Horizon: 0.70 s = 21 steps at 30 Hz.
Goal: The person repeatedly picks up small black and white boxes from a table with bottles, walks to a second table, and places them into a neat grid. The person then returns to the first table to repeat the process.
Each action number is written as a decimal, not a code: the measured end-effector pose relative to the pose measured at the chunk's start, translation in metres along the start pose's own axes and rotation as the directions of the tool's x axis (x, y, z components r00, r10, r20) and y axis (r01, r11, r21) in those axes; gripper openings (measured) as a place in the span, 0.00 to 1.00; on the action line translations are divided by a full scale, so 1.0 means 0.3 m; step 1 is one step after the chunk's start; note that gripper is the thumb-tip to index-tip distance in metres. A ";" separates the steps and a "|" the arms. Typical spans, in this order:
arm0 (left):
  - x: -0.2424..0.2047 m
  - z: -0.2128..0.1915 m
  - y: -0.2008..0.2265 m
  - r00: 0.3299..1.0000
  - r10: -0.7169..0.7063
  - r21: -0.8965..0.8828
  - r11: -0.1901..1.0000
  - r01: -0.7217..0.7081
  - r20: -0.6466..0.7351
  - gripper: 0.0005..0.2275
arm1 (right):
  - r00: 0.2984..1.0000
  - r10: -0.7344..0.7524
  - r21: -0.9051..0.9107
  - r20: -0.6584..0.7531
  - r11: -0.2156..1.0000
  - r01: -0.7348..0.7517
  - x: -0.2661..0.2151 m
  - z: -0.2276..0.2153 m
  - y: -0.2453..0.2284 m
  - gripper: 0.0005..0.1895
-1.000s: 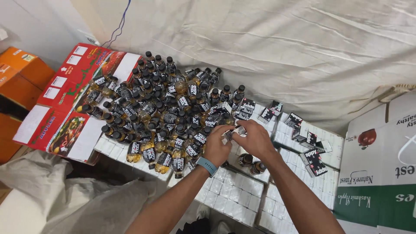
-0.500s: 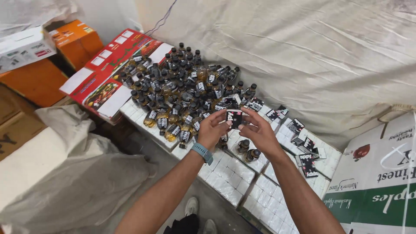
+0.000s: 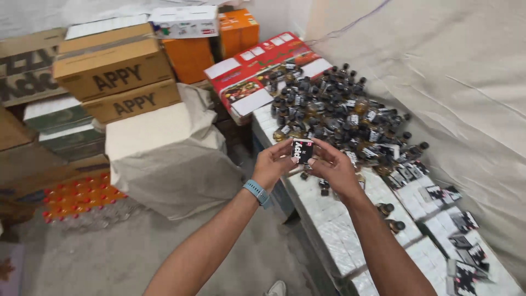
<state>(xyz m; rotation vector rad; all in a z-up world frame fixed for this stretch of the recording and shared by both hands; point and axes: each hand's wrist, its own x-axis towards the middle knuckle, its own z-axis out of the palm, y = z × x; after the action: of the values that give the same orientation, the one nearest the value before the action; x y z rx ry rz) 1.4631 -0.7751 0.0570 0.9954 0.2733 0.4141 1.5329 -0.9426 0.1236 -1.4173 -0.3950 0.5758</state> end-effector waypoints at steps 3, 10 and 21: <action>-0.072 -0.166 0.119 0.994 0.046 0.036 0.998 -0.042 -0.102 0.27 | 0.994 0.003 -0.028 0.109 1.000 0.000 0.031 0.190 0.019 0.32; -0.316 -0.594 0.388 0.943 0.131 0.028 0.991 -0.129 -0.305 0.28 | 0.935 0.015 -0.051 0.355 0.999 0.003 0.064 0.710 0.133 0.32; -0.908 -1.316 0.820 0.748 0.287 0.102 0.953 -0.284 -0.599 0.28 | 0.741 0.082 -0.067 0.667 0.997 -0.049 -0.200 1.719 0.236 0.35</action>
<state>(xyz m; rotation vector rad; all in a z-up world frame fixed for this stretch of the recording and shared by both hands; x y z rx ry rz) 1.0085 -0.4857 0.0712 0.8850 0.7115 1.0261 1.1758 -0.5590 0.1229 -1.2298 -0.9422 1.1513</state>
